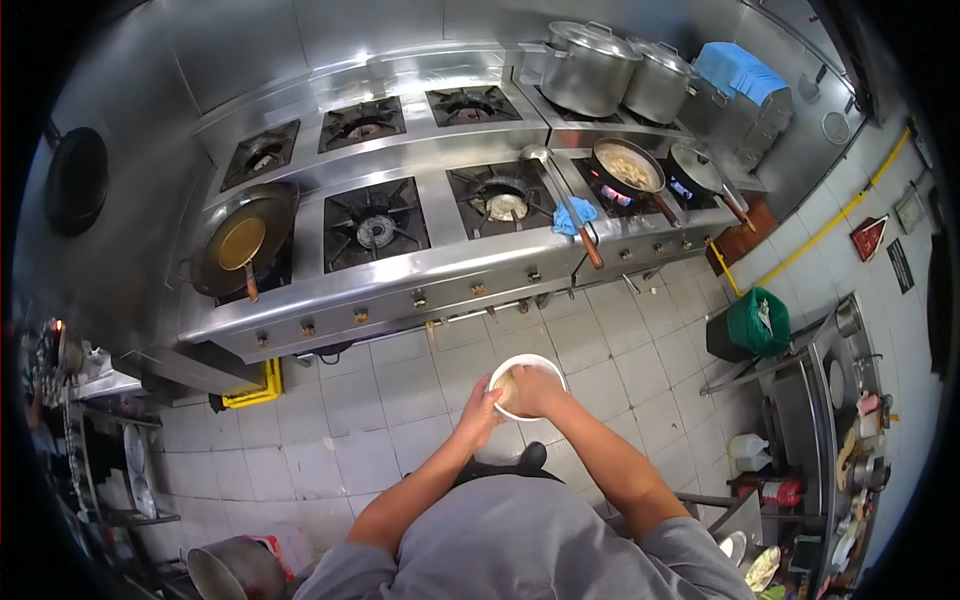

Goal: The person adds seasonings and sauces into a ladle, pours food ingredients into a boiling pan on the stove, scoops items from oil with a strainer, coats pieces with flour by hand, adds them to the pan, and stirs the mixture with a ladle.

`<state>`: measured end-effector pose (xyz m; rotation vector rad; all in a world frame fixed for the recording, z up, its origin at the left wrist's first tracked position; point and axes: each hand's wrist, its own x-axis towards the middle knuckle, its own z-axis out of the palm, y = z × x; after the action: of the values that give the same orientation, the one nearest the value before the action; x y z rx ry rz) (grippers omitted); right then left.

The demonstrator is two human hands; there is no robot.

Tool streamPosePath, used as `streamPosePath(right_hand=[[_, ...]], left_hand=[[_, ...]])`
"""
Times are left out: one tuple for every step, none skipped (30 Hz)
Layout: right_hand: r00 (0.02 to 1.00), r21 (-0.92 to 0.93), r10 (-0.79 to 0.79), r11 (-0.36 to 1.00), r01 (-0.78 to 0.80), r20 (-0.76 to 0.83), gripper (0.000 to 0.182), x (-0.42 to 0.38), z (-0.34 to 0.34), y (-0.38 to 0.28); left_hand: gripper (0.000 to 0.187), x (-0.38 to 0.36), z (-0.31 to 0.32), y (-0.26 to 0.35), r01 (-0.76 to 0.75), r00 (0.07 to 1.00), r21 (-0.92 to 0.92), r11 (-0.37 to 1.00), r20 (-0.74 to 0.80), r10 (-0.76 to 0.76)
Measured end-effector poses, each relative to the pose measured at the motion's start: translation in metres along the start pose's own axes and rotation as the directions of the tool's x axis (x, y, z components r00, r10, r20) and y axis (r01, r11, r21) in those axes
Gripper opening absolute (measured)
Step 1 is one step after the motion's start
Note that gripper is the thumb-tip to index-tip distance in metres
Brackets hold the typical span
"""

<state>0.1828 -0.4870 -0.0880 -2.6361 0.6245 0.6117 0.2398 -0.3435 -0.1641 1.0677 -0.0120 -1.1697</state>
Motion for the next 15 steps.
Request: streamPosePath(right_hand=[[0.998,-0.023,-0.068,0.997,0.067,-0.020,0.080,0.003,0.006,0.000],[0.997,-0.024,-0.076,0.997,0.075,-0.028,0.080,0.004,0.010,-0.001],[0.988,-0.064,-0.124,0.991,0.118,-0.095,0.076,0.006,0.014,-0.002],[0.972,-0.109,-0.173,0.982,0.157,-0.160,0.073,0.008,0.017,-0.002],[0.969,-0.065,-0.161,0.986,0.152,-0.185,0.068,0.010,0.019,-0.005],[0.967,-0.069,-0.168,0.985,0.158,-0.191,0.068,0.013,0.022,-0.009],[0.973,0.000,-0.151,0.988,0.153,-0.173,0.066,0.015,0.025,-0.013],[0.979,0.070,-0.133,0.987,0.145,-0.154,0.064,0.019,0.030,-0.015],[0.968,0.062,-0.184,0.978,0.197,-0.171,0.063,0.021,0.036,-0.015],[0.967,0.064,-0.184,0.978,0.198,-0.179,0.063,0.024,0.040,-0.014],[0.976,0.038,-0.183,0.981,0.188,-0.118,0.063,0.020,0.037,-0.017],[0.983,0.012,-0.177,0.984,0.178,-0.056,0.063,0.014,0.035,-0.019],[0.985,0.030,-0.172,0.984,0.173,-0.024,0.061,0.009,0.032,-0.018],[0.985,0.035,-0.168,0.985,0.169,-0.028,0.061,0.010,0.037,-0.015],[0.982,0.048,-0.188,0.981,0.189,-0.033,0.060,0.011,0.042,-0.013]], left_hand=[[0.071,-0.001,-0.003,0.000,-0.011,1.000,0.004,1.000,-0.002,0.011],[0.069,-0.004,-0.004,0.001,0.015,1.000,0.007,1.000,-0.002,-0.015],[0.066,-0.006,-0.005,0.002,0.039,0.999,0.009,0.999,-0.001,-0.039],[0.066,-0.007,-0.005,0.003,0.027,1.000,0.010,1.000,-0.001,-0.027],[0.065,-0.007,-0.006,0.002,0.013,1.000,0.012,1.000,0.005,-0.013],[0.064,-0.007,-0.007,0.001,0.003,1.000,0.016,1.000,0.010,-0.003],[0.062,-0.006,-0.009,-0.001,-0.011,1.000,0.013,1.000,-0.003,0.011],[0.062,-0.008,-0.009,-0.003,-0.016,1.000,0.018,1.000,-0.003,0.016],[0.060,-0.008,-0.010,-0.004,0.004,1.000,-0.027,1.000,-0.015,-0.005],[0.058,-0.009,-0.011,-0.004,0.025,0.999,-0.072,0.997,-0.025,-0.027],[0.058,-0.011,-0.011,-0.005,0.024,0.999,-0.066,0.998,-0.022,-0.025],[0.057,-0.014,-0.012,-0.007,0.039,0.999,-0.063,0.997,-0.023,-0.040],[0.056,-0.018,-0.013,-0.009,0.056,0.998,-0.061,0.997,-0.025,-0.058],[0.056,-0.018,-0.014,-0.011,0.060,0.998,-0.055,0.997,-0.022,-0.061],[0.057,-0.017,-0.015,-0.012,0.065,0.998,-0.031,0.997,-0.020,-0.066]])
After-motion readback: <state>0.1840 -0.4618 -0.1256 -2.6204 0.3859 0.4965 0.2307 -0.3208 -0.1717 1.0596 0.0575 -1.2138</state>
